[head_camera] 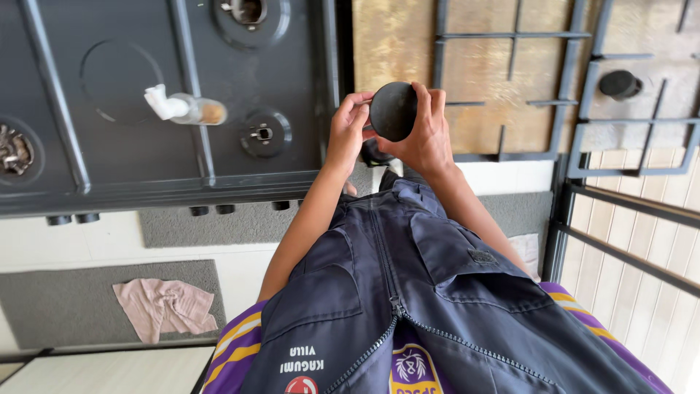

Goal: The person wipes the surface of a gas stove using a paper towel and a cloth, then sprays liquid from a bottle onto the surface and continues wiping it.

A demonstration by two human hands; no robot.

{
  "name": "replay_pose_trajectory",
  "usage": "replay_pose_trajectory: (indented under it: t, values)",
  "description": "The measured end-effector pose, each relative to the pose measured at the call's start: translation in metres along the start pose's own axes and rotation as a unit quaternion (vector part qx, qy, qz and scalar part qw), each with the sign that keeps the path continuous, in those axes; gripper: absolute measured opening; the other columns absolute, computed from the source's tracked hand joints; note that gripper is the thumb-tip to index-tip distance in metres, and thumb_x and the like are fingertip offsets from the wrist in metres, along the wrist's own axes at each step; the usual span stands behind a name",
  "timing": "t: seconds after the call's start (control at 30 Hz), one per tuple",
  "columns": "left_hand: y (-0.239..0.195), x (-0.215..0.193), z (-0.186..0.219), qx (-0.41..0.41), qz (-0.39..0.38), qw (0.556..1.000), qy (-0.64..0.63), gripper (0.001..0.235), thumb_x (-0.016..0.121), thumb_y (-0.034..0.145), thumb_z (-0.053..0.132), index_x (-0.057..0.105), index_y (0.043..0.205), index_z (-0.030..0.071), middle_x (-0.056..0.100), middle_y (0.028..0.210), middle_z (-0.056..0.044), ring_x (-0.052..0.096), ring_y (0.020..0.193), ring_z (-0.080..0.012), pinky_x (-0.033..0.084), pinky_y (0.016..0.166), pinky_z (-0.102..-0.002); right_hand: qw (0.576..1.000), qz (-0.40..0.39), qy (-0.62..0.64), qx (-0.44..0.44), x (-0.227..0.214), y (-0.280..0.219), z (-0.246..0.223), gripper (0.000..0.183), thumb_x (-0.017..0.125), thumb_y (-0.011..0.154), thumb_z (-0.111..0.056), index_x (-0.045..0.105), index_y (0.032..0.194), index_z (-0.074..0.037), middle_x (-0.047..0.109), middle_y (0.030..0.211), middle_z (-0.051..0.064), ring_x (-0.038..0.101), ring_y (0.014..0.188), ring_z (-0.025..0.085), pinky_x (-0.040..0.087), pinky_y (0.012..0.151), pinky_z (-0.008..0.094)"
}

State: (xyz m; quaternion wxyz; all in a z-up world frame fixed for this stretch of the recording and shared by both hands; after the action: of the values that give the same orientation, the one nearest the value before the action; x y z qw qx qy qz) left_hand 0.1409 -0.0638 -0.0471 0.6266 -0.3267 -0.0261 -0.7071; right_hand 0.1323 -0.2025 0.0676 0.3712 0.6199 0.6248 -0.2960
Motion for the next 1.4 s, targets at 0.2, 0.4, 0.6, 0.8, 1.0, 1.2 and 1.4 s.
replay_pose_trajectory:
  t: [0.2,0.4,0.6,0.8,1.0,1.2,1.4]
  values:
    - [0.03,0.104,-0.047,0.078,-0.011,0.993,0.087,0.024,0.052,0.107,0.012,0.062,0.127,0.003,0.07,0.114,-0.008,0.068,0.097,-0.0151,0.058,0.082,-0.03,0.998,0.04,-0.006,0.04,-0.066,-0.019,0.091,0.105,0.099,0.064,-0.03,0.038,0.146,-0.003,0.047,0.128,0.021,0.062,0.11,0.042,0.056,0.085,0.051]
    - [0.06,0.152,-0.048,0.23,0.107,0.926,0.278,0.023,0.064,0.099,0.009,0.067,0.12,0.002,0.076,0.108,-0.012,0.073,0.096,-0.0187,0.058,0.084,-0.03,0.999,0.033,0.005,-0.016,-0.089,0.009,0.157,0.108,0.099,0.064,-0.037,0.039,0.146,0.0,0.048,0.126,0.021,0.061,0.11,0.04,0.057,0.088,0.049]
    - [0.089,0.144,-0.046,0.223,0.193,0.906,0.304,0.024,0.069,0.095,0.009,0.071,0.118,0.002,0.079,0.107,-0.014,0.078,0.092,-0.0211,0.061,0.081,-0.032,0.992,0.022,-0.077,-0.095,-0.077,0.049,0.167,0.11,0.097,0.059,-0.045,0.045,0.143,0.003,0.054,0.122,0.017,0.054,0.114,0.036,0.05,0.098,0.046]
    - [0.097,0.143,-0.052,0.21,0.231,0.895,0.317,0.025,0.072,0.093,0.008,0.072,0.117,0.001,0.078,0.106,-0.016,0.079,0.091,-0.0215,0.061,0.08,-0.032,0.993,0.014,-0.104,-0.053,-0.068,0.061,0.172,0.104,0.094,0.06,-0.055,0.05,0.137,0.0,0.057,0.119,0.017,0.052,0.111,0.035,0.045,0.094,0.047]
    - [0.095,0.149,-0.04,0.185,0.249,0.874,0.374,0.024,0.073,0.091,0.008,0.073,0.115,0.001,0.077,0.103,-0.016,0.077,0.086,-0.0242,0.06,0.077,-0.035,0.991,-0.032,-0.131,-0.011,-0.056,0.07,0.178,0.101,0.093,0.06,-0.055,0.05,0.134,0.0,0.059,0.117,0.018,0.051,0.113,0.037,0.044,0.097,0.047]
    - [0.085,0.161,-0.031,0.226,0.272,0.819,0.451,0.021,0.074,0.091,0.008,0.074,0.111,0.003,0.07,0.094,-0.013,0.07,0.083,-0.0277,0.056,0.077,-0.039,0.987,-0.059,-0.149,-0.007,-0.05,0.071,0.181,0.105,0.093,0.061,-0.057,0.048,0.135,0.003,0.058,0.119,0.021,0.05,0.113,0.037,0.044,0.099,0.047]
    - [0.08,0.162,-0.034,0.223,0.244,0.829,0.451,0.027,0.072,0.093,0.007,0.068,0.119,0.003,0.068,0.1,-0.013,0.07,0.089,-0.0283,0.056,0.082,-0.039,0.985,-0.094,-0.146,-0.003,-0.056,0.072,0.181,0.101,0.097,0.06,-0.046,0.048,0.135,0.002,0.058,0.122,0.021,0.05,0.116,0.038,0.048,0.097,0.045]
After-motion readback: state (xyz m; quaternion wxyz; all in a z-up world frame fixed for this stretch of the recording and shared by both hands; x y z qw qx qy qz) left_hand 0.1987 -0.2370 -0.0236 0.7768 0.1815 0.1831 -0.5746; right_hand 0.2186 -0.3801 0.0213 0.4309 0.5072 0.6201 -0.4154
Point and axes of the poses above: each hand's wrist, its own y-axis towards the middle knuckle, its own x-axis out of the palm, z = x × y, the point moved 8 cm from there along y, towards the middle knuckle
